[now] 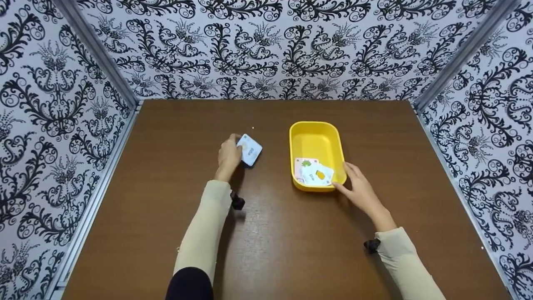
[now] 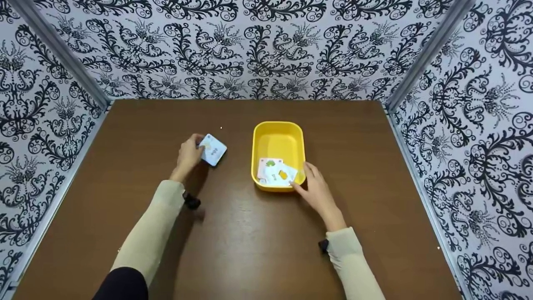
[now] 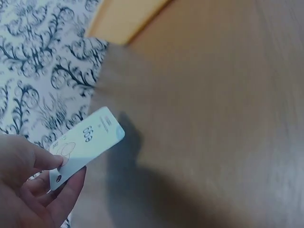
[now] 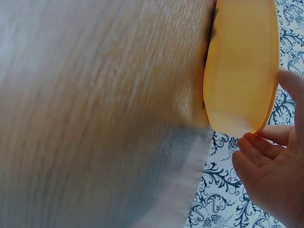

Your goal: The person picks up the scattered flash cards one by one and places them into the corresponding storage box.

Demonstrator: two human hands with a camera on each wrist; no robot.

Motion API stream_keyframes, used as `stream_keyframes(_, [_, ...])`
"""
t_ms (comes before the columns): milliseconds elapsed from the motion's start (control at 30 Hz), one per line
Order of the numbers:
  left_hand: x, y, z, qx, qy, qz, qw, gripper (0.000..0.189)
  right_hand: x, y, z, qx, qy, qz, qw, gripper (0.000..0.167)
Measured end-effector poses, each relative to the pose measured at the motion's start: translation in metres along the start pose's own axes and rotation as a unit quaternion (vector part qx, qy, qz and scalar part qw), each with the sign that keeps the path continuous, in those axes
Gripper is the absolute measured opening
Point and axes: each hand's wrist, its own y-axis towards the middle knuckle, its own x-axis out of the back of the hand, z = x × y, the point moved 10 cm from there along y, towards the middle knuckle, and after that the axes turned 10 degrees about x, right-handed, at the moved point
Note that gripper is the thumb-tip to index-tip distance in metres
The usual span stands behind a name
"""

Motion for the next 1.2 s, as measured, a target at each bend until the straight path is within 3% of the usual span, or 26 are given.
stream_keyframes(367, [0.003,-0.025,-0.064,-0.055,-0.082,0.025,0.9948,0.033,-0.002,0.001,0.000,-0.004,-0.001,0.002,1.0000,0.087])
stream_keyframes(600, [-0.020,-0.051,-0.104,-0.127,-0.092,0.068,0.9853,0.030,-0.004,-0.004,0.002,0.002,-0.002,-0.006,1.0000,0.083])
stream_keyframes(733, [-0.044,-0.064,-0.120,-0.151,-0.065,0.101,0.9812,0.031,-0.005,-0.004,0.004,0.003,-0.004,-0.008,1.0000,0.083])
stream_keyframes(933, [-0.083,-0.082,-0.130,-0.148,0.012,0.156,0.9765,0.031,-0.006,-0.001,0.005,0.015,-0.006,-0.012,0.9998,0.082])
stream_keyframes(1067, [-0.105,-0.094,-0.128,-0.144,0.077,0.200,0.9660,0.031,-0.010,0.000,0.006,0.018,-0.007,-0.007,0.9998,0.083])
stream_keyframes(1200, [-0.114,-0.104,-0.130,-0.155,0.121,0.229,0.9533,0.031,-0.011,0.000,0.005,0.013,-0.008,0.000,0.9999,0.084])
